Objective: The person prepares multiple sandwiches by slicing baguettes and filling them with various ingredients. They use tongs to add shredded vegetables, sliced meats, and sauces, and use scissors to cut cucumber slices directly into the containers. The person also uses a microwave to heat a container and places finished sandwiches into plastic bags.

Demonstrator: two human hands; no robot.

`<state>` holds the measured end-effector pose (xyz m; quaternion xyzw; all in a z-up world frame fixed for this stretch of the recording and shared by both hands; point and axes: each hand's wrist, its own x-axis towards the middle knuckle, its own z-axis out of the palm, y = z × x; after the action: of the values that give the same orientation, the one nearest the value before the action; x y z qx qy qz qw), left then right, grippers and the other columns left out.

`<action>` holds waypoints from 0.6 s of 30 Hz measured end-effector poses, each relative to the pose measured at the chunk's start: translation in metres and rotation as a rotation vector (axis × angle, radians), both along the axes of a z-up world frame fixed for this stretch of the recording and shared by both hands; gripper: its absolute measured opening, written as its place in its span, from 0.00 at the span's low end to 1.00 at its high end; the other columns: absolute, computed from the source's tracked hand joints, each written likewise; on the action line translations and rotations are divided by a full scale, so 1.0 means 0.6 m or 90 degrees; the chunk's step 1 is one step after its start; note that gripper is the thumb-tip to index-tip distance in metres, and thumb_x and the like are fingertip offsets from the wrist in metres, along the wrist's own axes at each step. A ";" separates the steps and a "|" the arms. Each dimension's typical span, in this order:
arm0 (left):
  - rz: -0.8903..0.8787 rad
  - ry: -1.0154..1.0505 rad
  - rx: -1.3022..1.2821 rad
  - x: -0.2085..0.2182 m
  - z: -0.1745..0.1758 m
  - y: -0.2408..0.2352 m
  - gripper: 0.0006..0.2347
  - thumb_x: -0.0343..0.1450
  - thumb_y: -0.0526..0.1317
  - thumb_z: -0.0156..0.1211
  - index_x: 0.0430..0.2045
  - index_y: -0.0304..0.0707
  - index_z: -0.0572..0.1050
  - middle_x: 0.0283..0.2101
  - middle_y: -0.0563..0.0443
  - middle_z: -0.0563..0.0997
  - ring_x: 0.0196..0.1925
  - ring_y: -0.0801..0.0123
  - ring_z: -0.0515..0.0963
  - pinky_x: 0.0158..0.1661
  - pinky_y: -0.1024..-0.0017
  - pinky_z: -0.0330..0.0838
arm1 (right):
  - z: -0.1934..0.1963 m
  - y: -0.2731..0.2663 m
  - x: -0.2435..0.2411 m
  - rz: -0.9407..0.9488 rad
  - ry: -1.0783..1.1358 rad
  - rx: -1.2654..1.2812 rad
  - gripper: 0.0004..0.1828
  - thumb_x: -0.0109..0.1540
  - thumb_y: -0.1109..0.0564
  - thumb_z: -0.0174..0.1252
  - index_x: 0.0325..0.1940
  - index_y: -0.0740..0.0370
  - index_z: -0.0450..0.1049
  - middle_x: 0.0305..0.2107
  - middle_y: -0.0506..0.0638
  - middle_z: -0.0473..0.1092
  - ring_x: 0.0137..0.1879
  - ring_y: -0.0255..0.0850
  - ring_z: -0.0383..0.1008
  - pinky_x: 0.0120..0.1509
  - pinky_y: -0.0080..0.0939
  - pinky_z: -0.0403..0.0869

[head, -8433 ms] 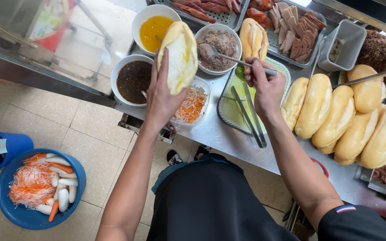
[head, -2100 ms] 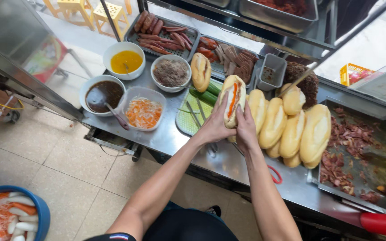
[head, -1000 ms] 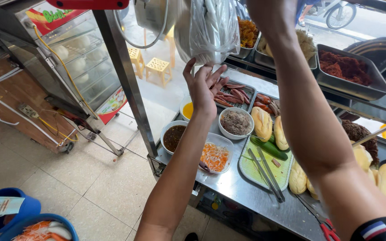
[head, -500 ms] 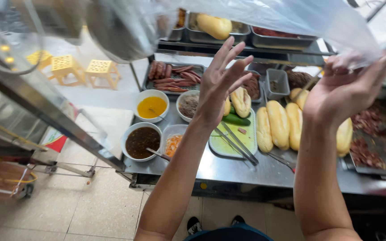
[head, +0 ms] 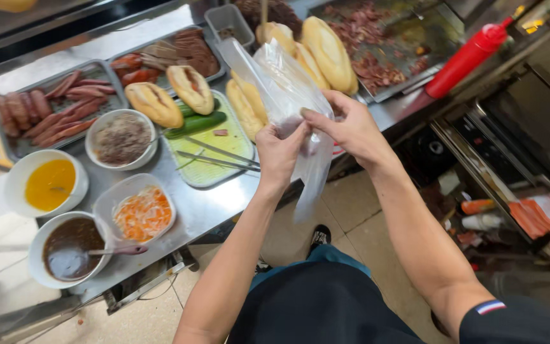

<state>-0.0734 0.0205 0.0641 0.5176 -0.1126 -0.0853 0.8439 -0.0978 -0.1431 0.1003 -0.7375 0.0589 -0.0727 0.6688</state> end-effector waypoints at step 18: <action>-0.533 0.468 -0.187 -0.155 -0.091 -0.489 0.28 0.70 0.60 0.54 0.54 0.35 0.76 0.53 0.47 0.83 0.52 0.65 0.84 0.52 0.69 0.79 | -0.133 -0.483 -0.255 -0.485 -0.248 0.192 0.15 0.73 0.57 0.51 0.61 0.68 0.71 0.47 0.49 0.76 0.49 0.31 0.75 0.56 0.33 0.74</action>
<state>-0.1664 -0.2729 0.0096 0.2429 -0.0181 -0.5698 0.7849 -0.2508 -0.4332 0.0208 -0.5306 0.2091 -0.4414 0.6928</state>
